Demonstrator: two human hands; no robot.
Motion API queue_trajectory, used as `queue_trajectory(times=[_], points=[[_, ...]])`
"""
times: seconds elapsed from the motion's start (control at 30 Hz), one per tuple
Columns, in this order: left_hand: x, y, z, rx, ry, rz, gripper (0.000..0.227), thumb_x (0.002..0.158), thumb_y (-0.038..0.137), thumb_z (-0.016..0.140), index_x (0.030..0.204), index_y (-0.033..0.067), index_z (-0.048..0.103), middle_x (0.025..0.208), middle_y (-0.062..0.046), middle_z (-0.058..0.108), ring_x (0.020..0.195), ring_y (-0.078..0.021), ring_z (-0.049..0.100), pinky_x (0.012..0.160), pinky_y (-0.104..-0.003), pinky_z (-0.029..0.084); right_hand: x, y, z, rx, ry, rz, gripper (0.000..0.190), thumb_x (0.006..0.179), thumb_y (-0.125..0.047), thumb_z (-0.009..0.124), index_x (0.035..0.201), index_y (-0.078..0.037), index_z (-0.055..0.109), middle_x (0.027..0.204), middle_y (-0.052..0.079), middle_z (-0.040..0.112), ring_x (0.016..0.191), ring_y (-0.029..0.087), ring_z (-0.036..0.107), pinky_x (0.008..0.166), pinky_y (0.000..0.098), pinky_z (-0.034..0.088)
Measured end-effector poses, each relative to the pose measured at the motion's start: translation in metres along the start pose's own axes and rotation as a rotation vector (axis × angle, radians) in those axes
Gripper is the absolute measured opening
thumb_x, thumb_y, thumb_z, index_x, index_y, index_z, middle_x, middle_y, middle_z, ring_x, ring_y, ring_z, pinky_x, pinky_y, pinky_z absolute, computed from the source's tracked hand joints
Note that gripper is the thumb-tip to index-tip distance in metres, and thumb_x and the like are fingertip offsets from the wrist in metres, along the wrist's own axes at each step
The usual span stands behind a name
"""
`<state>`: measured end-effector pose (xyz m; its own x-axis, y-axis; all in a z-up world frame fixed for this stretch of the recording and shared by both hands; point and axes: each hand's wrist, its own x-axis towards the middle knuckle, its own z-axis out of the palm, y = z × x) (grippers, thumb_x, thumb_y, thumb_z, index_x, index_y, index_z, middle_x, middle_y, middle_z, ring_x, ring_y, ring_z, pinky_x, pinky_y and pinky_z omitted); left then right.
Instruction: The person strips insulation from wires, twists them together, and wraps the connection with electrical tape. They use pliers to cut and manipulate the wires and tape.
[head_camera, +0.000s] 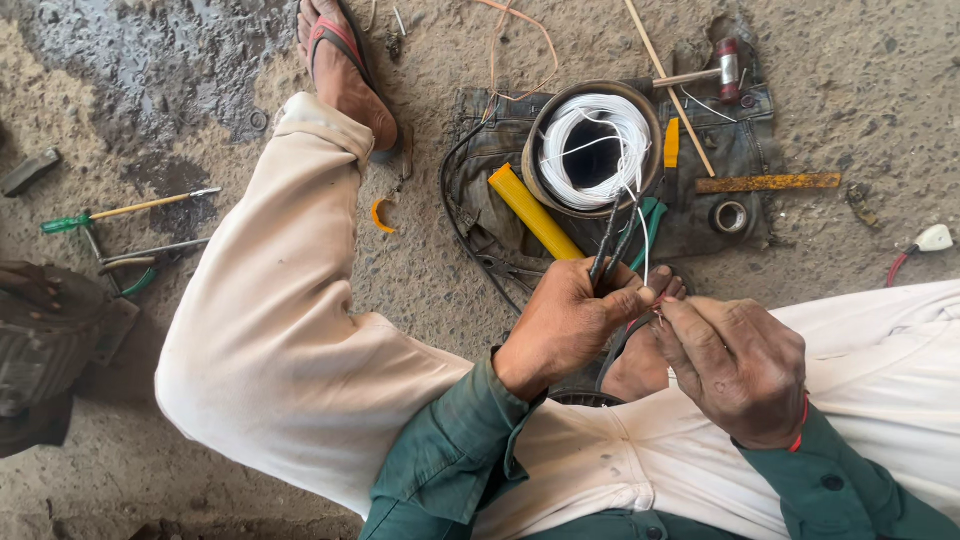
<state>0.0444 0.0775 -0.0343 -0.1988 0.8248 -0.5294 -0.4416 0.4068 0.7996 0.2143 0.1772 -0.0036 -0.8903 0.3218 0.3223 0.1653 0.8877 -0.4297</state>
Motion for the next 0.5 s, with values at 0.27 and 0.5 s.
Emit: queue_trajectory(times=[0.27,0.5], points=[[-0.003,0.007,-0.005,0.132,0.054,0.085,0.021,0.096,0.019,0.072,0.093,-0.0017,0.071,0.072,0.0,0.064,0.066,-0.0057,0.054,0.058,-0.026,0.048,-0.032,-0.002,0.023,1.556,0.137,1.304,0.017,0.101,-0.011,0.063,0.097,0.004,0.068,0.075,0.005,0.06,0.064,0.01,0.05,0.059,0.0309,0.048],[0.003,0.006,-0.018,-0.606,0.11,0.038,0.016,0.093,0.014,0.074,0.099,0.0007,0.069,0.08,0.0,0.065,0.064,-0.0072,0.056,0.064,-0.027,0.051,-0.033,-0.02,0.021,0.907,-0.035,0.847,0.017,0.1,-0.011,0.063,0.092,0.004,0.068,0.073,0.004,0.061,0.065,0.007,0.052,0.058,0.0229,0.043]])
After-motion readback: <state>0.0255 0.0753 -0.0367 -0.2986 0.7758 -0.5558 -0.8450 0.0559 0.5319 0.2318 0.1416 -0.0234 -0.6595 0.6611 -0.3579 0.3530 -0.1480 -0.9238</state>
